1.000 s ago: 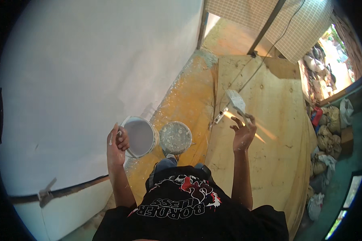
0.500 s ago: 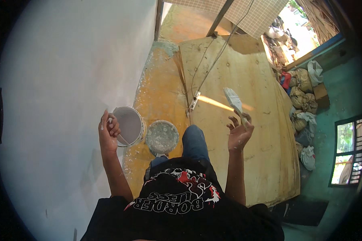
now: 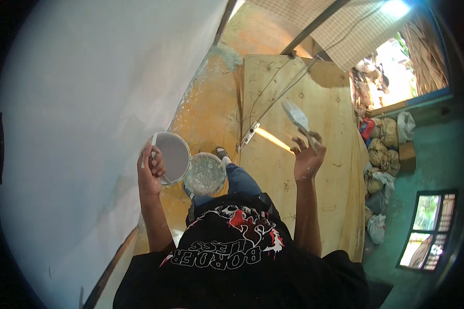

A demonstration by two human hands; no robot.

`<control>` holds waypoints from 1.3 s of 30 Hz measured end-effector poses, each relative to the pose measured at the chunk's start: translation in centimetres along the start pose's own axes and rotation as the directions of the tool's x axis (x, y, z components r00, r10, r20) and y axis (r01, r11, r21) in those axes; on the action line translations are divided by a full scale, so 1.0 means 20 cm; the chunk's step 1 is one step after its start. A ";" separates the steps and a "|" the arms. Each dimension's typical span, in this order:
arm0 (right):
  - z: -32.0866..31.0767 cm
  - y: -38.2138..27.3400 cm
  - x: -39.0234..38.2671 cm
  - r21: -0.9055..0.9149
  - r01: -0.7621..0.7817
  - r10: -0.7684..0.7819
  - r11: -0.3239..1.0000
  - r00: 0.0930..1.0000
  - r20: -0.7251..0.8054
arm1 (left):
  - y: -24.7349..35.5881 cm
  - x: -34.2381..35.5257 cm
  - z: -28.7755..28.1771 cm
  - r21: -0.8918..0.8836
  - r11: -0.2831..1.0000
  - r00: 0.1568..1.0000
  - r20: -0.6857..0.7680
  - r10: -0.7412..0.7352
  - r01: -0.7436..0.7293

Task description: The person applies white paint to the upper wall and ceiling edge with a handheld paint brush, holding a paint bucket in the other hand.

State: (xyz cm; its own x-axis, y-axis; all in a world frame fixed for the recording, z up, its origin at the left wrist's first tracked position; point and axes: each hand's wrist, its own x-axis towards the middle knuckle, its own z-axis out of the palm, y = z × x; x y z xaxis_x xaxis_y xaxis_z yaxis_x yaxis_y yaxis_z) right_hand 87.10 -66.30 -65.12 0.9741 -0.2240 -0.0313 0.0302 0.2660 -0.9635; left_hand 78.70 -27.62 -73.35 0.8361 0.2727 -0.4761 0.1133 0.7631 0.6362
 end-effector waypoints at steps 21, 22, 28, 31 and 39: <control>-0.05 0.46 1.55 0.136 -0.396 0.331 0.908 0.878 0.345 | -0.07 0.28 0.90 0.094 0.951 0.854 -0.422 0.305 -0.293; -0.06 0.47 1.59 0.137 -0.398 0.335 0.907 0.880 0.337 | -0.08 0.29 0.95 0.076 0.948 0.853 -0.418 0.312 -0.309; -0.13 0.50 1.72 0.113 -0.396 0.336 0.911 0.874 0.351 | -0.20 0.37 1.12 0.027 0.946 0.863 -0.402 0.305 -0.322; -0.13 0.51 1.73 0.124 -0.383 0.322 0.916 0.882 0.344 | -0.20 0.38 1.17 0.035 0.946 0.874 -0.372 0.312 -0.323; -0.11 0.48 1.64 0.158 -0.403 0.320 0.901 0.866 0.385 | -0.22 0.31 1.21 0.034 0.960 0.918 -0.287 0.276 -0.278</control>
State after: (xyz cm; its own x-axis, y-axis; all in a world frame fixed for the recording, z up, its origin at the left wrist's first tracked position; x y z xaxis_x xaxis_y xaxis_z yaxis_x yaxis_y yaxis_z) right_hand 118.92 -73.18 -76.01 0.9393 0.2520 -0.2331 -0.3302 0.4779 -0.8140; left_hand 96.38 -43.38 -64.41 0.6445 0.6285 -0.4355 -0.1052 0.6370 0.7636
